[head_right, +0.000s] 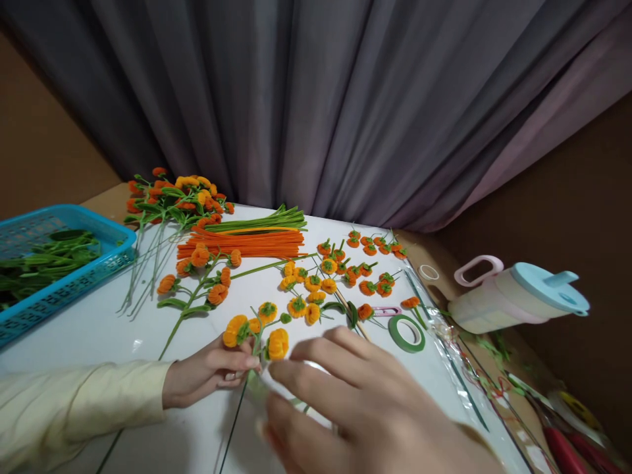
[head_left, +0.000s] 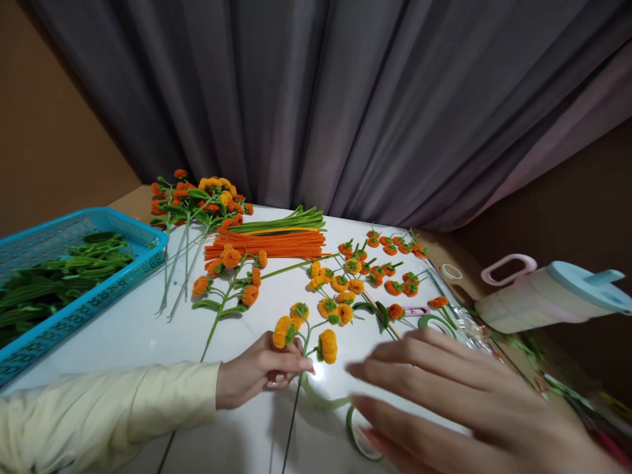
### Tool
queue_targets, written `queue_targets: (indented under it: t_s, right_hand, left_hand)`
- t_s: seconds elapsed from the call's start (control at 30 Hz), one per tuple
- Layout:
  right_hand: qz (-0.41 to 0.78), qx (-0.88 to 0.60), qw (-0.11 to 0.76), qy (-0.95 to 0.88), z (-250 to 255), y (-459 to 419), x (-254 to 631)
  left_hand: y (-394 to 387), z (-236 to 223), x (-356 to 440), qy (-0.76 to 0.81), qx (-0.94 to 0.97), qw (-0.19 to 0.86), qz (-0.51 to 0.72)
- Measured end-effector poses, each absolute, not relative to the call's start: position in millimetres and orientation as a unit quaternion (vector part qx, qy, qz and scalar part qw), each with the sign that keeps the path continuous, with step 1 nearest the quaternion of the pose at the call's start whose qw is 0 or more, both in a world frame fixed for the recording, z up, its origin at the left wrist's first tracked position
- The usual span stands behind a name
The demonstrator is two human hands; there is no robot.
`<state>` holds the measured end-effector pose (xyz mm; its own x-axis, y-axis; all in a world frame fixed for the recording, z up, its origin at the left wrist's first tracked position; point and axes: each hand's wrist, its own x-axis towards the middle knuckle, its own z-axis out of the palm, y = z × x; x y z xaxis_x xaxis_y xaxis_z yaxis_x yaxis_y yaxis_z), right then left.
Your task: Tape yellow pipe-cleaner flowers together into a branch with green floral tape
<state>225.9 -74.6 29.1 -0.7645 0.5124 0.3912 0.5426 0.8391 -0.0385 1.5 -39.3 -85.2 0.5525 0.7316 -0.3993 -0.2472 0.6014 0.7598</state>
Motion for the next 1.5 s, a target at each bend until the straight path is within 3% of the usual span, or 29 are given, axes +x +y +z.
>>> queue_targets:
  t_s: [0.2, 0.6, 0.87, 1.2, 1.27, 1.37, 1.5]
  right_hand:
    - [-0.085, -0.225, 0.165, -0.956, 21, -47, 160]
    - [-0.095, -0.238, 0.078, -0.964, 13, -41, 163]
    - [-0.114, -0.253, 0.134, -0.951, 0, -40, 159]
    - [-0.090, -0.235, 0.116, -0.961, 15, -40, 163]
    - [-0.056, -0.270, 0.135, -0.952, 22, -45, 173]
    - [0.092, -0.350, 0.171, -0.917, 24, -58, 193]
    - [0.298, -0.430, 0.132, -0.842, 0, -70, 201]
  left_hand:
    - [-42, -88, 2, 0.353, 0.316, 0.821, 0.319]
    - [-40, -82, 3, 0.340, 0.327, 0.825, 0.313]
    - [-39, -82, 2, 0.334, 0.349, 0.819, 0.310]
    - [-40, -84, 1, 0.343, 0.391, 0.791, 0.322]
    - [-40, -82, 1, 0.347, 0.384, 0.795, 0.316]
    - [-39, -78, 1, 0.353, 0.376, 0.799, 0.308]
    - [-39, -79, -1, 0.363, 0.362, 0.804, 0.302]
